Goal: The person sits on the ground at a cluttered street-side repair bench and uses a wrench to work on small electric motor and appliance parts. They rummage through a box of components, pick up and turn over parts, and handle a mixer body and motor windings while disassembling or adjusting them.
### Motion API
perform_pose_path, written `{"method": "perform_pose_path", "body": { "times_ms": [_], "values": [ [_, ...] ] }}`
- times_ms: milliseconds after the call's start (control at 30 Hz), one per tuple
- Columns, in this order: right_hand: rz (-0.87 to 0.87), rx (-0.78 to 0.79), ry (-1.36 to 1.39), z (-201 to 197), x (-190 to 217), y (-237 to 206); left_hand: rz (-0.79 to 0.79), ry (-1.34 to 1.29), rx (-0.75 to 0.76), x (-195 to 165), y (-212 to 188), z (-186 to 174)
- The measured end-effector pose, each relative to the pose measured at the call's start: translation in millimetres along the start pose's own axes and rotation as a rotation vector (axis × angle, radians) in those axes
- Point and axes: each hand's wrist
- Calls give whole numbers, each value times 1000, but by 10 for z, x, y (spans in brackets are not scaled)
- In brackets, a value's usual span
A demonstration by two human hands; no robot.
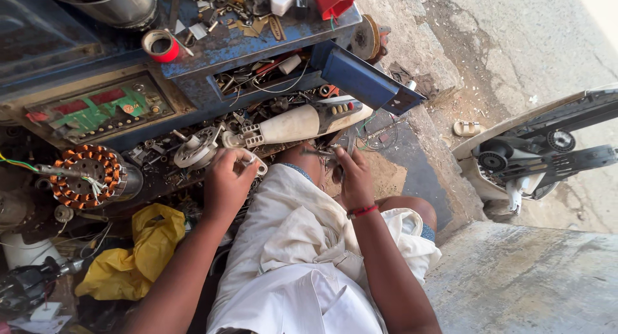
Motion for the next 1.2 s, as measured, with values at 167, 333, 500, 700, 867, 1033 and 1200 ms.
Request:
{"method": "perform_pose_path", "body": {
  "times_ms": [167, 333, 500, 700, 867, 1033, 1200],
  "values": [
    [-12, 3, -61, 451, 245, 265, -134, -79, -14, 76, -236, -138],
    [42, 36, -215, 820, 408, 550, -199, -158, -56, 83, -341, -272],
    [73, 129, -568, 1108, 447, 969, -250, -232, -83, 123, -399, -411],
    [54, 224, -922, 1319, 351, 1248, -279, -237, -117, 255, -494, -523],
    [-143, 282, -1011, 1406, 374, 1177, -298, -306, -150, 299, -517, -585],
    [-260, 350, -889, 1282, 537, 762, -304, -317, -130, 310, -504, -623],
    [-58, 323, -271, 1352, 875, 440, -306, -361, -112, 311, -467, -599]
  ]
}}
Point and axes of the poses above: each hand's wrist, its own y-axis towards the middle knuckle, its own z-axis out of the palm, x = y × z, and after that the axes turned 15 degrees about z, right-handed
